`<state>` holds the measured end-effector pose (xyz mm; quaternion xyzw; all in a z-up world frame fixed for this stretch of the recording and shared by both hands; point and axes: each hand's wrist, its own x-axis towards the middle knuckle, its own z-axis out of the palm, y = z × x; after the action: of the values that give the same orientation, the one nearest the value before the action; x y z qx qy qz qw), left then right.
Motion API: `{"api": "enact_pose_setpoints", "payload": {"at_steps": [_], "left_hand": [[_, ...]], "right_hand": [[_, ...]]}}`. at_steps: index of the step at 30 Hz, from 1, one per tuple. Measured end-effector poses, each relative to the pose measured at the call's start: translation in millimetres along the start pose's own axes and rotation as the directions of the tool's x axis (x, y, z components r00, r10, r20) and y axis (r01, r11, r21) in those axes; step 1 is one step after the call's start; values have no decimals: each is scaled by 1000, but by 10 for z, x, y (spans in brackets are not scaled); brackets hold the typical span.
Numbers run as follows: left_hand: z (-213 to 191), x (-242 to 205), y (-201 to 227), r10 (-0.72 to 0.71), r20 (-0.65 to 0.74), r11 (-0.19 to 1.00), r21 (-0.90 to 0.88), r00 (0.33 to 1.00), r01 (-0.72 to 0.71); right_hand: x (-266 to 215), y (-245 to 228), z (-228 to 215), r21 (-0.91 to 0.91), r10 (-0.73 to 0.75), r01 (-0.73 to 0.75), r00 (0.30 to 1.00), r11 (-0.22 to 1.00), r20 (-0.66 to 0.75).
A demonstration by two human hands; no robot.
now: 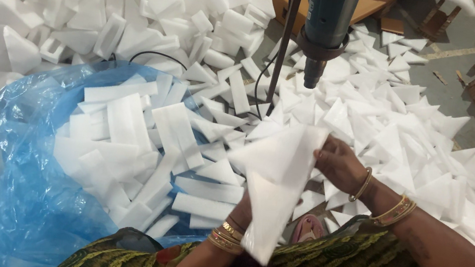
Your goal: The person sits on the floor surrounded by piles of white foam pieces and uses a heat gun to process individual pieces. They pick up a foam piece, hold it under the heat gun nozzle, and then place it back into the pile, repeating this cycle continuously.
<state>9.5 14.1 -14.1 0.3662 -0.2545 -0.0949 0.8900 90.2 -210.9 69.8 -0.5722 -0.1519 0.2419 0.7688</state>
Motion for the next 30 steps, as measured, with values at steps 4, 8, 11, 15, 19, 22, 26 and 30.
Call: {"api": "enact_pose_setpoints", "payload": {"at_steps": [4,8,11,15,19,22,26,30], "left_hand": [[-212,51,26,186,-220,832,554,958,-34],[17,146,-32,-25,-591,990,98,807,103],[209,148,-9,42,-553,939,305,832,156],[185,158,-46,119,-416,903,424,901,76],[78,148,-104,110,-401,886,453,909,93],[45,139,-111,68,-419,872,466,906,150],[27,168,-72,6,-399,889,422,917,177],[25,185,-59,-11,-365,909,384,931,161]], "right_hand": [[128,-39,-205,43,-51,63,968,997,-246],[153,10,-445,-41,-91,82,908,996,-408],[188,108,-539,-81,-102,75,901,994,-421],[209,226,-502,-176,-70,4,927,984,-370],[219,281,-479,-275,1,-86,955,957,-296],[245,394,-483,-446,66,-168,970,879,-236],[266,516,-473,-472,174,-258,961,843,-214],[287,545,-479,-382,227,-272,961,883,-159]]}}
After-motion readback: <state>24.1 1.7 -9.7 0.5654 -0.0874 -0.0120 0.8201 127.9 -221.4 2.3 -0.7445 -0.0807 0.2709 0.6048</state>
